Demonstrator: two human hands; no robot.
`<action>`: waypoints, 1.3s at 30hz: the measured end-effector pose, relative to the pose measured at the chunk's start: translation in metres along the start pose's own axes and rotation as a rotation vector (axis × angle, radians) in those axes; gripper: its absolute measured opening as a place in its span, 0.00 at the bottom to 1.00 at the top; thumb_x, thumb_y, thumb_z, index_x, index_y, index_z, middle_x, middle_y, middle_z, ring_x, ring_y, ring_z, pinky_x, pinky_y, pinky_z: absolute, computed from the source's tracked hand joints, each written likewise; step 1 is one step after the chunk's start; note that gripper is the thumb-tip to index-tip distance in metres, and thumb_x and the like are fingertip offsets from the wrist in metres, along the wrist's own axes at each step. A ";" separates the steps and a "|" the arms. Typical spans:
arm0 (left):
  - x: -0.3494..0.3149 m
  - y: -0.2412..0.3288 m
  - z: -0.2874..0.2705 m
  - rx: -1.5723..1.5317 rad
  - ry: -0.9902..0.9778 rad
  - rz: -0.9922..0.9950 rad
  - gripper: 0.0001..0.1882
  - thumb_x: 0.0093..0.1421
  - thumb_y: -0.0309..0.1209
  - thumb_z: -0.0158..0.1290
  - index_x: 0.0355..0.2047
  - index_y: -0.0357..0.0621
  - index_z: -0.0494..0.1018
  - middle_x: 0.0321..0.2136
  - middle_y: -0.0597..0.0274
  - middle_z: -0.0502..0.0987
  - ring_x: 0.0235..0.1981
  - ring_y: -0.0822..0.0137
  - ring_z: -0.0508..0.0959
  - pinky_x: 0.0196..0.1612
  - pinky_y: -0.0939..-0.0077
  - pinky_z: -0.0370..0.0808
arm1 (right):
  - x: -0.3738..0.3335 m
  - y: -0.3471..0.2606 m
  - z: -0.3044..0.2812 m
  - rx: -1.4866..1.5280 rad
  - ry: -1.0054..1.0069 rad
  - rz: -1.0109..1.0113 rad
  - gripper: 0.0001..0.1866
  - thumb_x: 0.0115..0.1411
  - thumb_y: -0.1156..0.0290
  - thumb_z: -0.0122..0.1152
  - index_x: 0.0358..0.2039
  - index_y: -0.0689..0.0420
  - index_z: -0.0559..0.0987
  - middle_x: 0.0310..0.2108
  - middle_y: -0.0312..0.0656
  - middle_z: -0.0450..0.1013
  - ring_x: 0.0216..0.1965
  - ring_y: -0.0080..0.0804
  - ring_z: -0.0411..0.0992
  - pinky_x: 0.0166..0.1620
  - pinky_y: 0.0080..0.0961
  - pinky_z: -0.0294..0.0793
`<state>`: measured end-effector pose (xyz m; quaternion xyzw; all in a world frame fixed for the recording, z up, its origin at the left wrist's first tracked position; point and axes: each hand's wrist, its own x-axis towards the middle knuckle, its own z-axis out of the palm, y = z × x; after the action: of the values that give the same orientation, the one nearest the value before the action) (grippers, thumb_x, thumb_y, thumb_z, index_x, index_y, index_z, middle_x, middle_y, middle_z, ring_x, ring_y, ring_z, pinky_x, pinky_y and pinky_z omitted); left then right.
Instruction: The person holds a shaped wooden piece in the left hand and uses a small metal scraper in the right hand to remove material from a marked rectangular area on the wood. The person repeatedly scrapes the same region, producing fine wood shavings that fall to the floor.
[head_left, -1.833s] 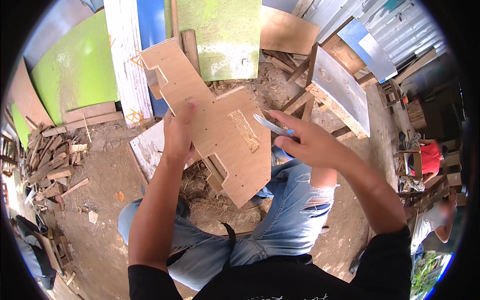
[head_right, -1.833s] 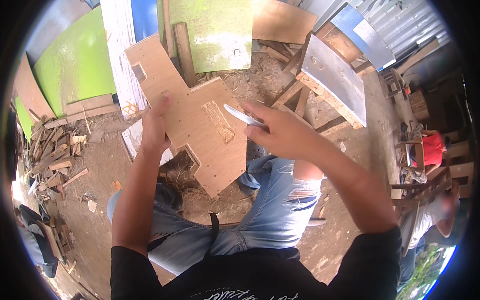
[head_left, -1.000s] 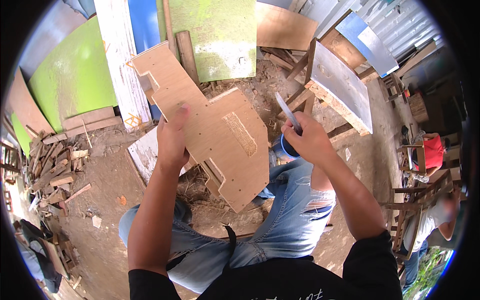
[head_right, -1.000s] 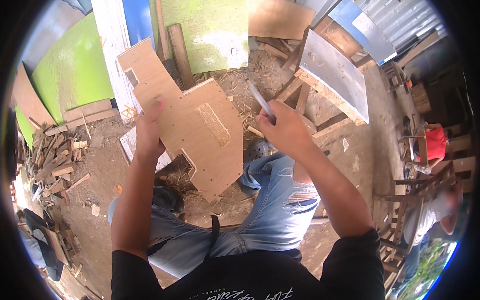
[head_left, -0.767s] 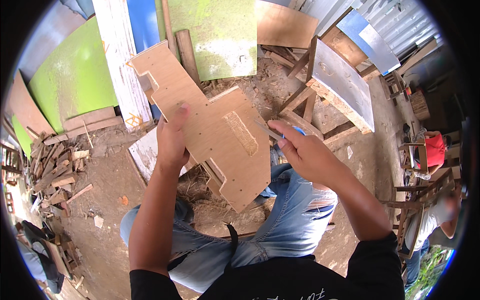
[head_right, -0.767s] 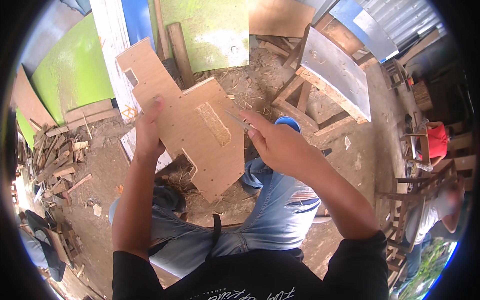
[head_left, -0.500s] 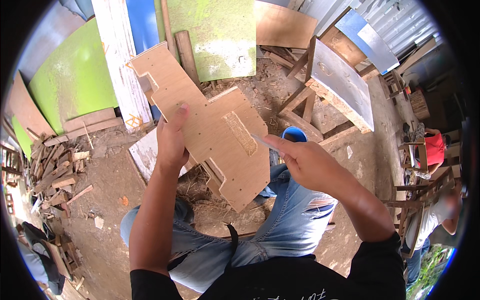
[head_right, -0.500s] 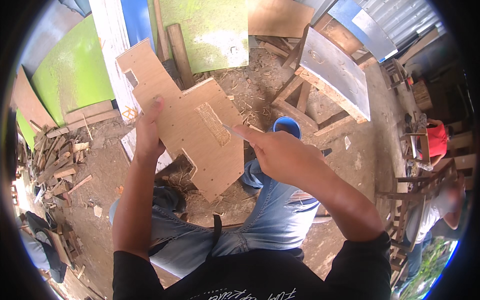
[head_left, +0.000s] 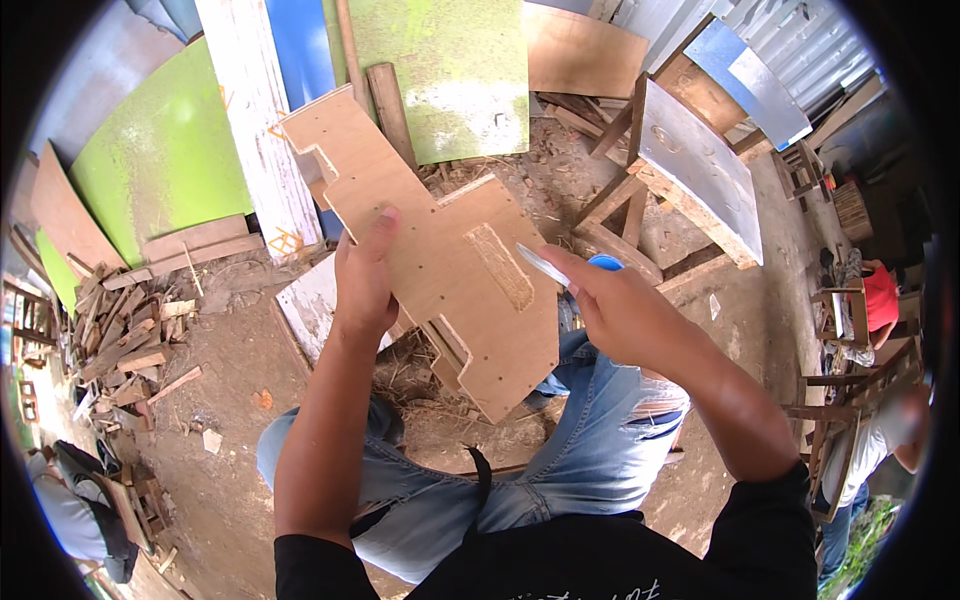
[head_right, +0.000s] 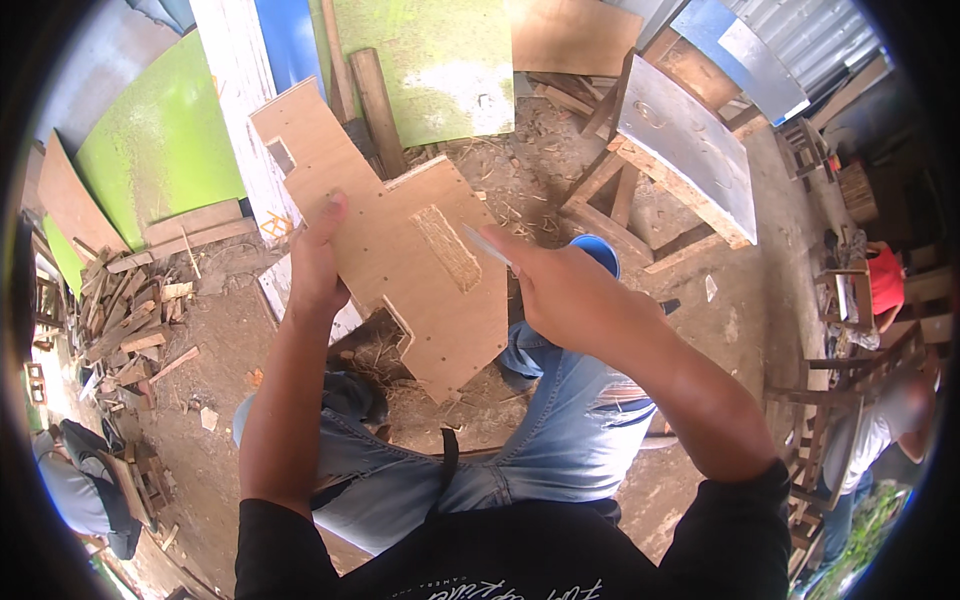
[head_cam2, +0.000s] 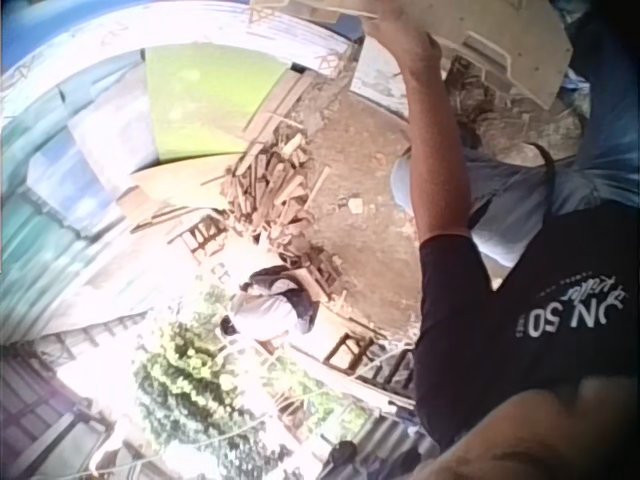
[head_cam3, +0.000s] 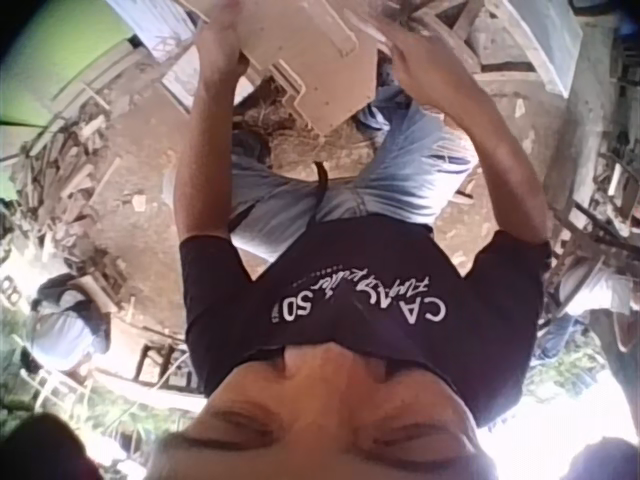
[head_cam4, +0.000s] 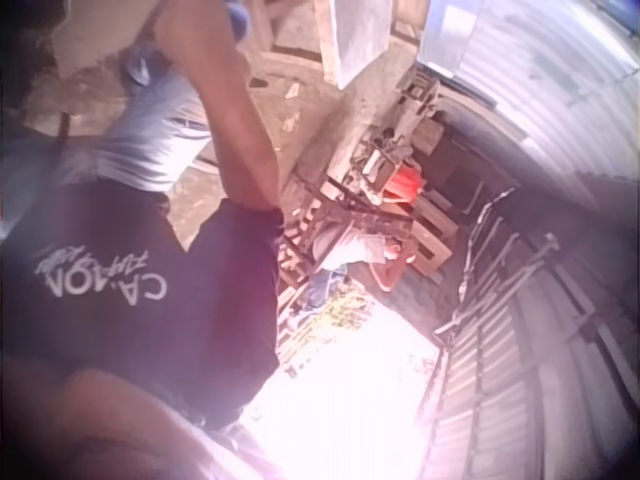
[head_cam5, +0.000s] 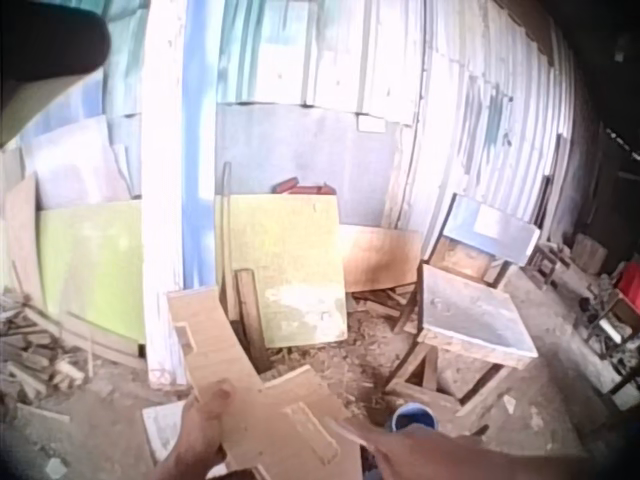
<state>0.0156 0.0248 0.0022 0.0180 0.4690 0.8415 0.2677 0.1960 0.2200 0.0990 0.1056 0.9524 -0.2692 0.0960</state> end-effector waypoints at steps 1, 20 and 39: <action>0.000 -0.001 0.001 0.024 0.019 0.016 0.21 0.66 0.34 0.53 0.55 0.34 0.66 0.48 0.51 0.75 0.46 0.59 0.79 0.48 0.61 0.78 | 0.005 -0.002 -0.001 -0.008 0.013 -0.015 0.30 0.64 0.77 0.48 0.67 0.46 0.64 0.29 0.60 0.74 0.29 0.58 0.74 0.35 0.45 0.72; -0.003 0.003 0.004 -0.005 0.006 -0.003 0.22 0.64 0.31 0.55 0.55 0.33 0.66 0.47 0.50 0.76 0.46 0.59 0.79 0.49 0.61 0.79 | 0.044 -0.024 -0.020 -0.230 -0.084 0.003 0.27 0.66 0.74 0.45 0.65 0.42 0.68 0.26 0.61 0.73 0.28 0.56 0.74 0.34 0.47 0.71; -0.004 0.003 0.005 0.004 0.010 -0.013 0.23 0.64 0.32 0.54 0.55 0.34 0.64 0.47 0.49 0.75 0.45 0.59 0.79 0.46 0.63 0.80 | 0.074 -0.013 -0.042 -0.424 -0.278 -0.143 0.32 0.61 0.80 0.45 0.65 0.40 0.69 0.30 0.55 0.76 0.31 0.53 0.75 0.37 0.43 0.73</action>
<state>0.0188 0.0256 0.0077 0.0111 0.4719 0.8390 0.2707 0.1162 0.2431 0.1230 -0.0227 0.9703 -0.0816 0.2266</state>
